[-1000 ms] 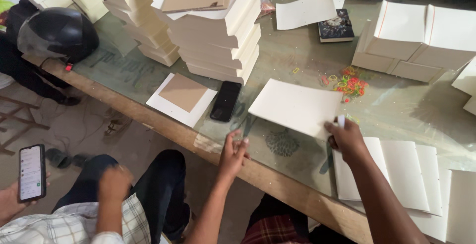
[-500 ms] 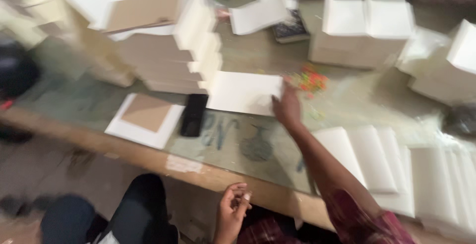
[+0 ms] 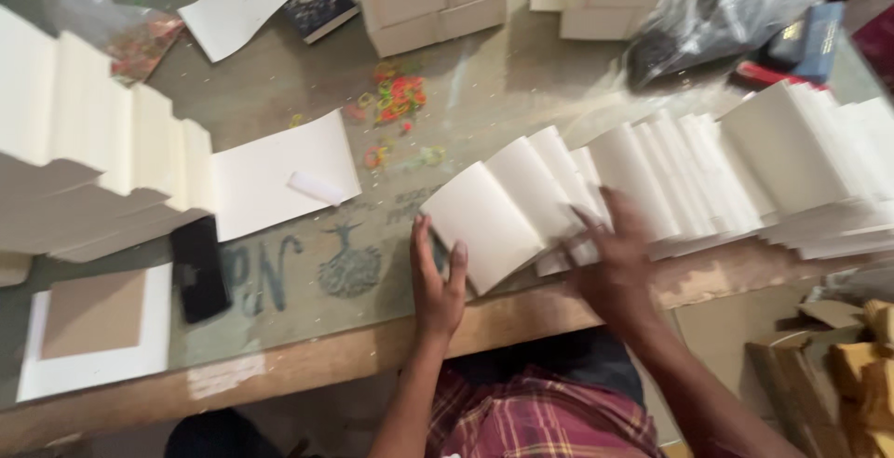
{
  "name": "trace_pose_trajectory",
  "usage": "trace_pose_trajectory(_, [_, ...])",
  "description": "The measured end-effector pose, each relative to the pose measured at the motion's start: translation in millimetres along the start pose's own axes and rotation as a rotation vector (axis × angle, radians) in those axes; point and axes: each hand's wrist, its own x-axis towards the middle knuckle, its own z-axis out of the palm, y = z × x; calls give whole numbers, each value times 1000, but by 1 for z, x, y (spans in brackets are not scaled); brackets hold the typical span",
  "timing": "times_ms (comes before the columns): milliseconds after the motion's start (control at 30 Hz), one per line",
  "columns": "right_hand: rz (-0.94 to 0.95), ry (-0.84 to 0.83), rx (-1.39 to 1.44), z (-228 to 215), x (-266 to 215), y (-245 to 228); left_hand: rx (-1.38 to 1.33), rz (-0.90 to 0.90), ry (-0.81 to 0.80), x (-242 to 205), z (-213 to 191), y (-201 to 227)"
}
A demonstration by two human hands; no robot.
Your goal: The person assembles books by hand, inserting folded paper signatures into white covers and pressing them together. They repeatedly handle stacks of book covers and paper signatures, aligning and stacking the finished books on a glass table.
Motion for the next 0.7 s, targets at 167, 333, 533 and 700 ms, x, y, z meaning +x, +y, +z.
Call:
trace_pose_trajectory(167, [154,89,-219,-76,-10,134,154,-108,52,42,84,3])
trace_pose_trajectory(333, [505,-188,-337,-55,43,206,227,78,41,39,129,20])
trace_pose_trajectory(533, [691,-386,-270,-24,88,237,152,33,92,16,148,25])
trace_pose_trajectory(700, [708,-496,-118,-12,97,211,68,-15,51,12,145,34])
